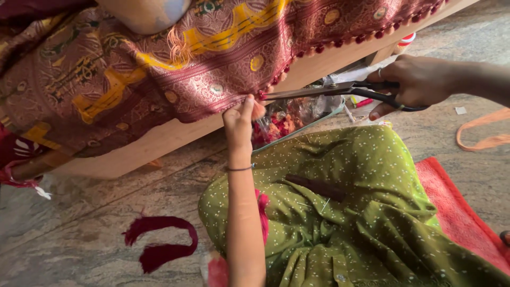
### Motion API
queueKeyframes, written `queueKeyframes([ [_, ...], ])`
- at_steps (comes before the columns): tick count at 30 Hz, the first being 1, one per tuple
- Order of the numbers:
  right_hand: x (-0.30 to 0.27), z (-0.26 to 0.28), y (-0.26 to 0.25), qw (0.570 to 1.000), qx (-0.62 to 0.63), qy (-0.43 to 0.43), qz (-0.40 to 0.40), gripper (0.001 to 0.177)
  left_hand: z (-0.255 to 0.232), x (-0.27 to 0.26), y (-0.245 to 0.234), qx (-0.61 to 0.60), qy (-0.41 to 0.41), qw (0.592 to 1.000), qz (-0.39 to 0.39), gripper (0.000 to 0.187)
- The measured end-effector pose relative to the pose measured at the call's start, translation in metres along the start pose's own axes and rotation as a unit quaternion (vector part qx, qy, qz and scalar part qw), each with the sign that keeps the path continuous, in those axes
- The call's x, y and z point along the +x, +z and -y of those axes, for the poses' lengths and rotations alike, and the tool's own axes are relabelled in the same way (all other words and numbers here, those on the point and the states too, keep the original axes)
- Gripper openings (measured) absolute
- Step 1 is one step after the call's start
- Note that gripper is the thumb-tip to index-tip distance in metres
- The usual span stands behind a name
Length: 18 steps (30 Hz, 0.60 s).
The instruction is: Making decorative tassels and attaching them to the edge of a fabric using a needle and thread.
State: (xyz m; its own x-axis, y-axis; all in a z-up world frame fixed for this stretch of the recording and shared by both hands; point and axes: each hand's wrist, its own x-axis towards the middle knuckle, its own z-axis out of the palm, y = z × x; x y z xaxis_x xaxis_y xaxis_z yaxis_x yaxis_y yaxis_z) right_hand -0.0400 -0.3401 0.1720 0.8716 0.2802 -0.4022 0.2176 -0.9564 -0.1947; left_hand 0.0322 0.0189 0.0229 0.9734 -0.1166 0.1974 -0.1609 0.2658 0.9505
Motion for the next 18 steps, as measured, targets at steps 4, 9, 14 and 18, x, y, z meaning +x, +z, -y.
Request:
queueKeyframes([
  [4, 0.004, 0.004, -0.001, 1.0, 0.027, 0.003, -0.005, 0.071, -0.023, -0.021, 0.018, 0.04, 0.057, 0.997, 0.026, 0.039],
  [9, 0.003, 0.011, -0.002, 1.0, 0.006, -0.021, 0.006, 0.073, 0.011, -0.029, 0.009, 0.089, 0.074, 0.993, -0.016, 0.035],
  [14, 0.014, 0.005, 0.006, 0.999, -0.001, -0.034, 0.012, 0.072, -0.004, -0.043, 0.024, 0.024, 0.03, 0.999, -0.025, 0.029],
  [18, 0.018, 0.019, -0.005, 0.998, -0.003, -0.058, 0.011, 0.069, 0.004, -0.042, 0.021, 0.045, 0.036, 0.997, -0.043, 0.026],
])
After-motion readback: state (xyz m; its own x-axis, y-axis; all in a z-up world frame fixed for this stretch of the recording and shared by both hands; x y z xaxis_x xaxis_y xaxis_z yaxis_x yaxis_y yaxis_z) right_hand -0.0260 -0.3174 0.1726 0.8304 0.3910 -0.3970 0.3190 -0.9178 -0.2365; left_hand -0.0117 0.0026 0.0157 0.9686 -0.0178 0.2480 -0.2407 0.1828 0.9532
